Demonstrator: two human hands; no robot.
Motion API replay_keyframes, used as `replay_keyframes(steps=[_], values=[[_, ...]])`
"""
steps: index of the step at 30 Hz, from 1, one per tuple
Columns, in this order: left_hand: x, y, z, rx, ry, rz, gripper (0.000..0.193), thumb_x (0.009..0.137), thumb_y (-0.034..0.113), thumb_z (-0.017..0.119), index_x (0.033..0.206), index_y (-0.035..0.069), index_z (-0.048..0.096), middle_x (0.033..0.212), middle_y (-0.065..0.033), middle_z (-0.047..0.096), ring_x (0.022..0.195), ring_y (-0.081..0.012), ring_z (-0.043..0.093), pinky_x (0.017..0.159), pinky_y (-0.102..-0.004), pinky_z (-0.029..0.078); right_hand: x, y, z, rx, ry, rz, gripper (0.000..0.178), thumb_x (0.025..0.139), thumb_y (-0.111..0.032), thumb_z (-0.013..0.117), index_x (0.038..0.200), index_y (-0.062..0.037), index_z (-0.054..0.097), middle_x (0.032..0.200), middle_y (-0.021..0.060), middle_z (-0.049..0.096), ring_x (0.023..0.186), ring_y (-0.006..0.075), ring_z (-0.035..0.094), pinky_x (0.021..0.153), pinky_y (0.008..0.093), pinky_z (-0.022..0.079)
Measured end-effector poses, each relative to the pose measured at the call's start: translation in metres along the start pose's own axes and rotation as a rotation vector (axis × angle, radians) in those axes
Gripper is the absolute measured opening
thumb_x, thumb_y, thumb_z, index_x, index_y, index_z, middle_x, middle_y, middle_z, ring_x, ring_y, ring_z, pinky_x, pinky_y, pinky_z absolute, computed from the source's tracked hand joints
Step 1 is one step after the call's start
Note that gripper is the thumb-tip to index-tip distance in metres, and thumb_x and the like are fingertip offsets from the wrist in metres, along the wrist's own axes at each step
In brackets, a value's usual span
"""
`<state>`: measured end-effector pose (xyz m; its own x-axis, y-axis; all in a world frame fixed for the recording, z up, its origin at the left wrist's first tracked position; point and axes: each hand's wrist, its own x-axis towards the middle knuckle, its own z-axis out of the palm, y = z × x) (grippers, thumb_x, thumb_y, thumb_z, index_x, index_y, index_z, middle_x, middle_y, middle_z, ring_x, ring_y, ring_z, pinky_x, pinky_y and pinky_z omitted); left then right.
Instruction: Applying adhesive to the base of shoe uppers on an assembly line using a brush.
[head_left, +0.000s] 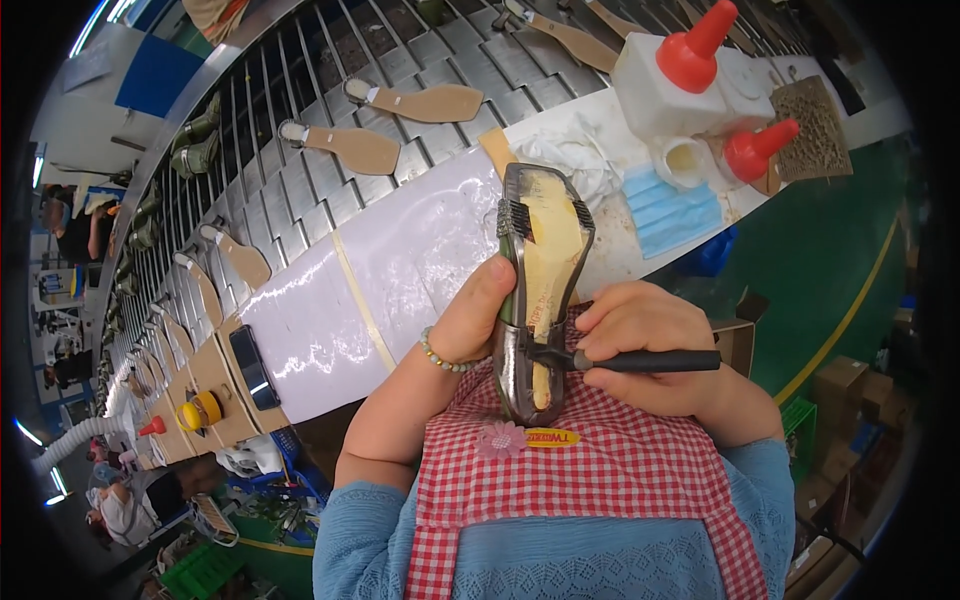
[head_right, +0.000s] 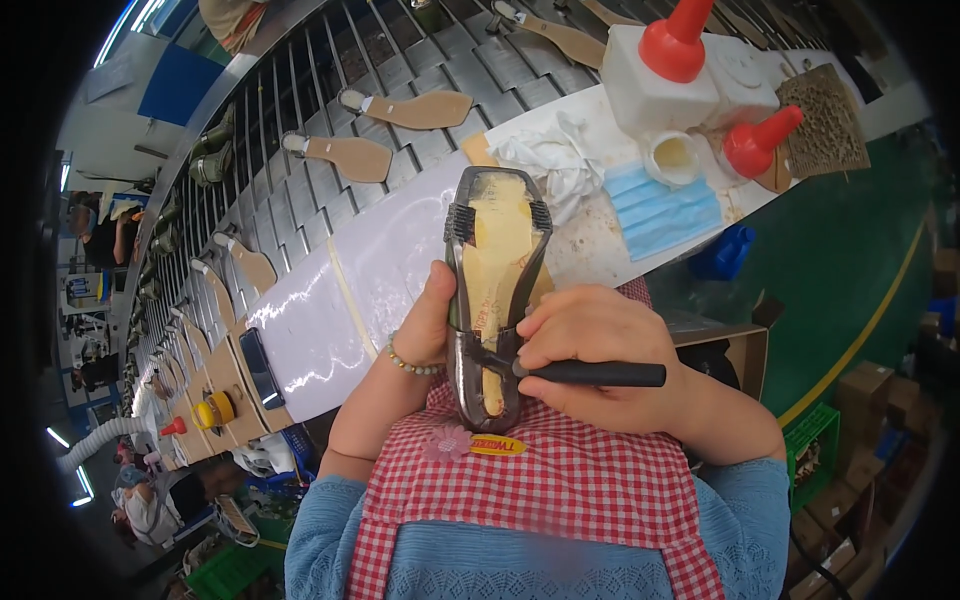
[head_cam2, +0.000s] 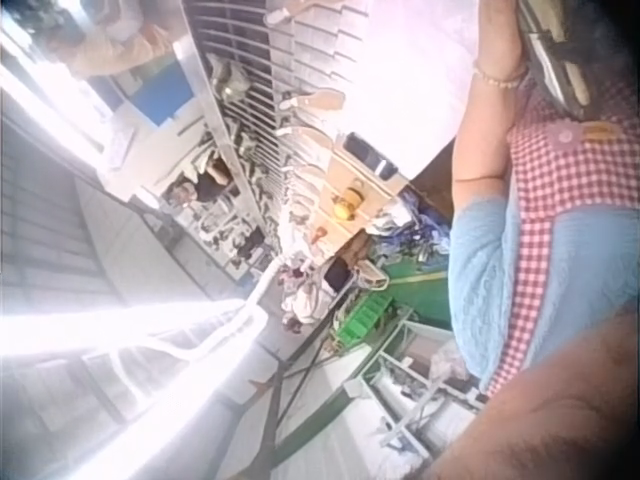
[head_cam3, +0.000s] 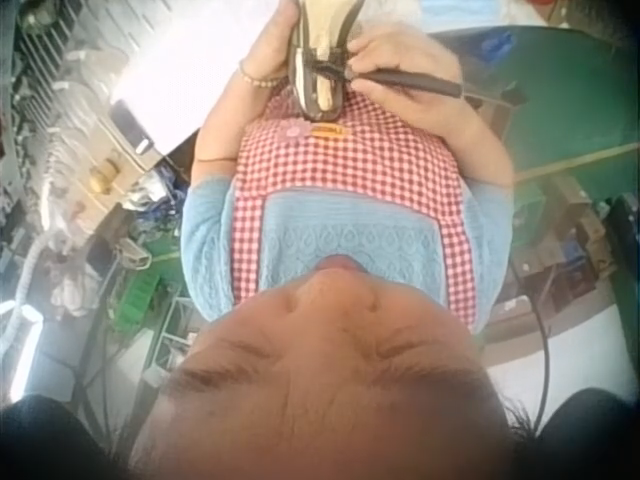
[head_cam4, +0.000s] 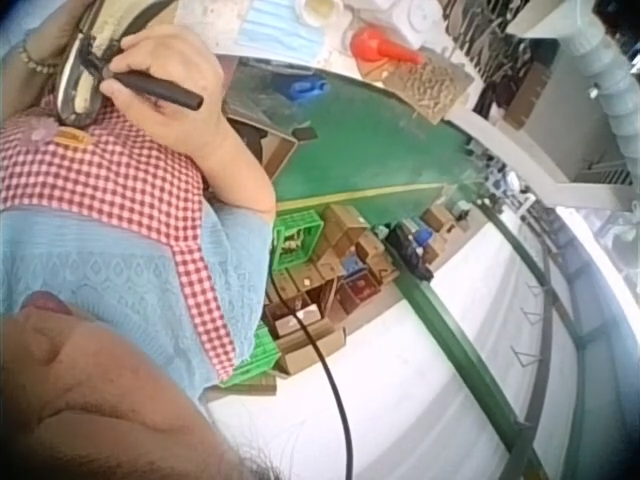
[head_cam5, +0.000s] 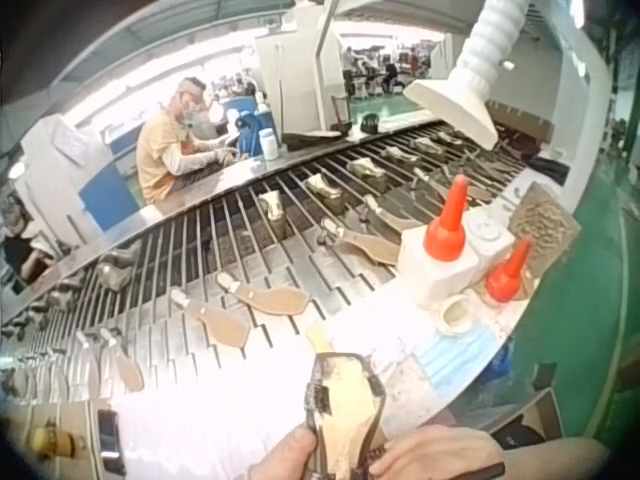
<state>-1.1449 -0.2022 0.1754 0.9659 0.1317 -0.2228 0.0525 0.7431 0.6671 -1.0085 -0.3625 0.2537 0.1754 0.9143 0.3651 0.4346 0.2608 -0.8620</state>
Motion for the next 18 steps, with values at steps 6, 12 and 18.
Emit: replay_keyframes(steps=[6, 12, 18], values=[[-0.004, -0.005, -0.007, 0.059, -0.025, -0.046, 0.078, 0.085, 0.065, 0.049, 0.128, 0.0, 0.047, 0.112, -0.0099, 0.06, 0.095, -0.0147, 0.061, 0.079, -0.0261, 0.051, 0.0, 0.001, 0.0, 0.206, -0.121, 0.132, 0.017, 0.068, -0.006, 0.076, 0.081, -0.0046, 0.065, 0.083, 0.0072, 0.066, 0.085, 0.0261, 0.065, 0.077, 0.0356, 0.05], [-0.004, -0.009, -0.007, 0.068, 0.003, 0.007, 0.078, 0.085, 0.066, 0.047, 0.127, 0.0, 0.047, 0.112, -0.0087, 0.06, 0.096, -0.0134, 0.06, 0.079, -0.0259, 0.05, 0.006, -0.005, 0.002, -0.075, 0.024, 0.025, 0.018, 0.068, -0.006, 0.076, 0.082, -0.005, 0.065, 0.082, 0.0071, 0.065, 0.085, 0.0264, 0.065, 0.077, 0.0353, 0.05], [-0.007, -0.008, -0.014, 0.049, -0.012, -0.038, 0.077, 0.086, 0.065, 0.046, 0.128, 0.0, 0.047, 0.111, -0.0086, 0.06, 0.097, -0.0135, 0.059, 0.081, -0.0264, 0.05, 0.004, -0.002, 0.006, 0.072, -0.102, 0.016, 0.018, 0.068, -0.006, 0.077, 0.082, -0.0057, 0.065, 0.08, 0.0052, 0.065, 0.085, 0.0256, 0.065, 0.079, 0.0364, 0.05]])
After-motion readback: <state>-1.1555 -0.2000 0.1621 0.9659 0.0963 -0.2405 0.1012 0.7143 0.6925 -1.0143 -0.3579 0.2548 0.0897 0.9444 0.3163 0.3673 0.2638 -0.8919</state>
